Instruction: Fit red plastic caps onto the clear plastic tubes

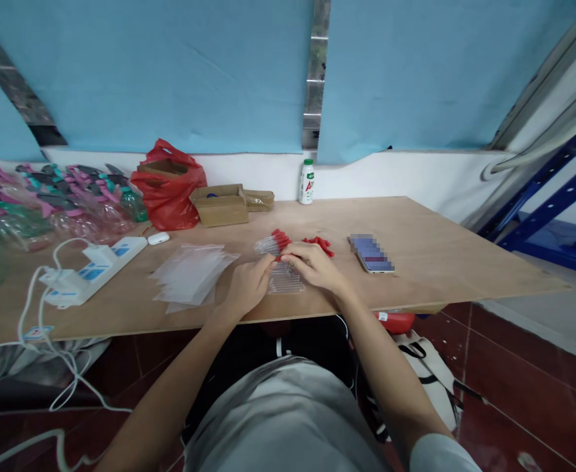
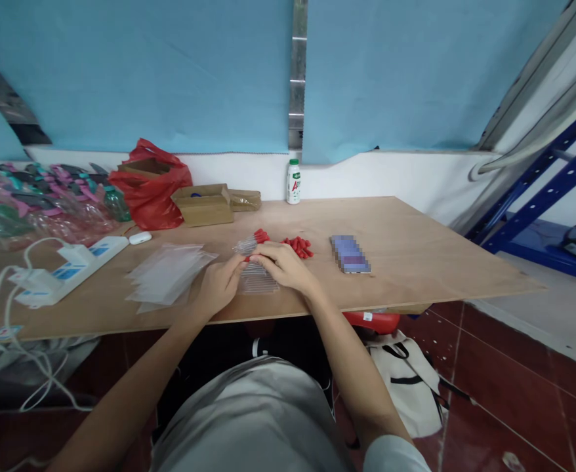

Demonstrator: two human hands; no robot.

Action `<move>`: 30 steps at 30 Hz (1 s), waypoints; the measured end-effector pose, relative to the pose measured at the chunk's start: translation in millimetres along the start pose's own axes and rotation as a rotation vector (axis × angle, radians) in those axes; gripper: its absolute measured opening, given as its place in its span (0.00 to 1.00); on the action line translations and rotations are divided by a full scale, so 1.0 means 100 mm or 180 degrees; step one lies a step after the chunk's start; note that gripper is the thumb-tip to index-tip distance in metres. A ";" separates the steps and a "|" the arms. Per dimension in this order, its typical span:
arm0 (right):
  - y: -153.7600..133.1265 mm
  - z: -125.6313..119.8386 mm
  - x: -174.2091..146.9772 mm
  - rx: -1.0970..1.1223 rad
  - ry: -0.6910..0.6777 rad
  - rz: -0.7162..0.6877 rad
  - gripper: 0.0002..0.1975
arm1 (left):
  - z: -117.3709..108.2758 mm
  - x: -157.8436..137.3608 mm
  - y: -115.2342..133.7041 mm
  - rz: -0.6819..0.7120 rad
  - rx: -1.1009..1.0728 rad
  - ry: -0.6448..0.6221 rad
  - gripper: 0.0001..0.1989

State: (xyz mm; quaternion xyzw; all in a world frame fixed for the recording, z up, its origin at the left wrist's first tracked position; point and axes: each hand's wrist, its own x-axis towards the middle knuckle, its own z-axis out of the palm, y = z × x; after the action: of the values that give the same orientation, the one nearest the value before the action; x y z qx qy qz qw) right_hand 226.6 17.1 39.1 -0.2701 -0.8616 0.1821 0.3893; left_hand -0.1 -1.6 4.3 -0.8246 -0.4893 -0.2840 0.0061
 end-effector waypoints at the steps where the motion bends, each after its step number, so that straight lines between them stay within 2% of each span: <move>1: 0.01 0.01 0.00 -0.0143 0.0051 -0.0018 0.19 | 0.00 0.00 0.01 -0.0041 0.0051 -0.0003 0.21; 9: 0.05 0.11 -0.02 -0.1490 0.0321 -0.0217 0.18 | -0.02 0.03 0.08 -0.0249 0.0399 0.0073 0.21; 12: 0.02 0.16 -0.03 -0.1520 0.0438 -0.0189 0.17 | -0.02 0.04 0.10 -0.0250 0.0362 0.0123 0.22; 15: 0.02 0.12 -0.04 -0.1256 0.0521 -0.0177 0.15 | -0.01 0.03 0.08 -0.0225 0.0296 0.0107 0.23; 17: 0.07 0.00 -0.07 -0.1073 0.0895 -0.0001 0.16 | -0.01 0.01 0.02 -0.0243 0.0266 0.0091 0.22; 20: 0.23 -0.27 -0.12 -0.1042 0.2098 0.0605 0.21 | -0.02 -0.02 -0.13 -0.0318 0.0200 0.0212 0.22; 21: 0.30 -0.35 -0.13 -0.1121 0.2289 0.0721 0.21 | -0.03 -0.03 -0.18 -0.0369 0.0152 0.0332 0.23; 23: 0.41 -0.43 -0.15 -0.1216 0.2236 0.0862 0.19 | -0.03 -0.04 -0.23 -0.0481 0.0060 0.0473 0.23; 25: 0.49 -0.41 -0.14 -0.1276 0.1923 0.1096 0.17 | -0.03 -0.03 -0.20 -0.0490 0.0037 0.0456 0.22; 27: 0.51 -0.32 -0.13 -0.1383 0.1648 0.1289 0.16 | -0.03 -0.03 -0.13 -0.0341 0.0031 0.0402 0.20; 30: 0.49 -0.20 -0.10 -0.1461 0.1351 0.1272 0.12 | -0.02 -0.02 -0.03 -0.0052 -0.0049 0.0343 0.19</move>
State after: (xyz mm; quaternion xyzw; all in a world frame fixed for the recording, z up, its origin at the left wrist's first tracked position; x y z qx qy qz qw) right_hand 263.9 52.0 20.3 -0.5450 -0.7104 -0.0035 0.4454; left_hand -4.1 -2.4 4.5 -0.8040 -0.4928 -0.3318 0.0238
